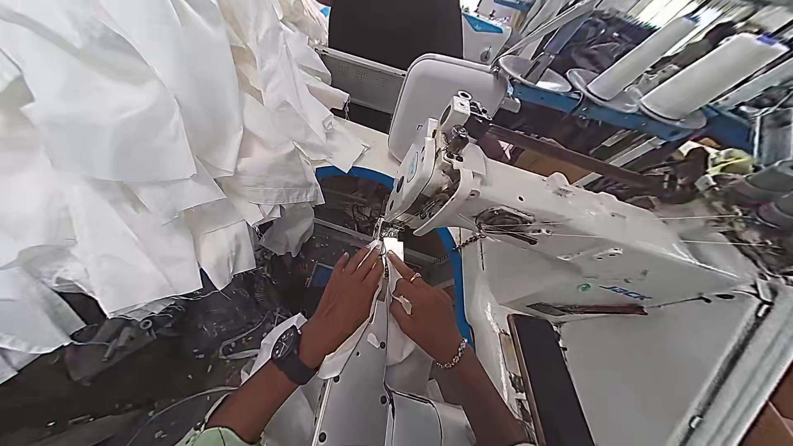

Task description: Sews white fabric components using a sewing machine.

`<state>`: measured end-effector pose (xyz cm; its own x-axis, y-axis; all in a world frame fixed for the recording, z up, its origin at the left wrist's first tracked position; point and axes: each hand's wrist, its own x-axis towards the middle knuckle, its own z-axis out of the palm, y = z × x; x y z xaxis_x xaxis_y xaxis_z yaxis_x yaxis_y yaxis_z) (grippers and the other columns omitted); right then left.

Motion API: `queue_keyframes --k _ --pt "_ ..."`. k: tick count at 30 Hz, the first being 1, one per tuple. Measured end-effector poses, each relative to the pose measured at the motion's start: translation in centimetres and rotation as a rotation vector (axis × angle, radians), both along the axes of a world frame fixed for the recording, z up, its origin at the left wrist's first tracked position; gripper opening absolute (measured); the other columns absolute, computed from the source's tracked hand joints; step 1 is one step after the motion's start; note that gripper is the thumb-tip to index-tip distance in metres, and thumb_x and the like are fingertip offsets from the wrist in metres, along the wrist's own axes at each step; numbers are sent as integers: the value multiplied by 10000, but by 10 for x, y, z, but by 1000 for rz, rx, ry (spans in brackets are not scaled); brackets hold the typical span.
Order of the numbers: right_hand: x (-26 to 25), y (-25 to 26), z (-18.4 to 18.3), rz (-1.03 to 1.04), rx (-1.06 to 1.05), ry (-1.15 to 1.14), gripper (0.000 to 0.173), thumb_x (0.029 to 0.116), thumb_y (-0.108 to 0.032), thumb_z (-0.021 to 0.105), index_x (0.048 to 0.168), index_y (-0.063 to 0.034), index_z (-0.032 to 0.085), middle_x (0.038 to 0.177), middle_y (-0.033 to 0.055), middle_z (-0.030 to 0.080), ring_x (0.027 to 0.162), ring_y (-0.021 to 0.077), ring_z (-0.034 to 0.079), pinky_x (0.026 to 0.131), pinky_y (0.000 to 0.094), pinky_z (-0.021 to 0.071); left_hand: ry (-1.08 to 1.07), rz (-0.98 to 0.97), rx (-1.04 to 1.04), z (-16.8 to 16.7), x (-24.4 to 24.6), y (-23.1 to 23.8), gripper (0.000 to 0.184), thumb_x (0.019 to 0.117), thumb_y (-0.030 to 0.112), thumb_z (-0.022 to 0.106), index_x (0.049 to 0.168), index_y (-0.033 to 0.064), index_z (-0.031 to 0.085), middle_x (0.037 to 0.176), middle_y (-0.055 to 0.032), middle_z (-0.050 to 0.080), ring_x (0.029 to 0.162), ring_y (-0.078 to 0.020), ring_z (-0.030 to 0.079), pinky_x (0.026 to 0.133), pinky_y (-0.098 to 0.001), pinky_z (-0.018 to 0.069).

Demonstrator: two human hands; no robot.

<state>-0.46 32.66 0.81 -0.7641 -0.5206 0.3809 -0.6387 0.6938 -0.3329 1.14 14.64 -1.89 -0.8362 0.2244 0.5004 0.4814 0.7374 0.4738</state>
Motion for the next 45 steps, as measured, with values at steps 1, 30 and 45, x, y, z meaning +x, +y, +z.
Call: queue_keyframes --k 1,30,45 --pt "3 0 1 9 19 -27 119 775 -101 633 701 -9 615 1320 184 685 585 228 683 455 389 484 14 -10 18 -3 -1 -1 299 992 60 519 1225 -26 686 1416 -191 616 1337 -408 566 1032 -603 471" --pt "19 -64 2 -329 -136 136 201 918 -139 603 915 11 736 899 178 700 740 241 699 581 318 550 -151 10 446 -6 -19 10 223 939 -18 547 1125 -117 618 1336 -320 603 1192 -420 651 966 -469 550" --pt "87 47 48 81 122 -554 260 898 -187 687 765 35 710 670 115 673 646 199 674 630 403 533 -196 -34 425 4 66 -21 232 997 135 544 904 -20 690 626 -114 606 556 -244 612 552 -403 501"
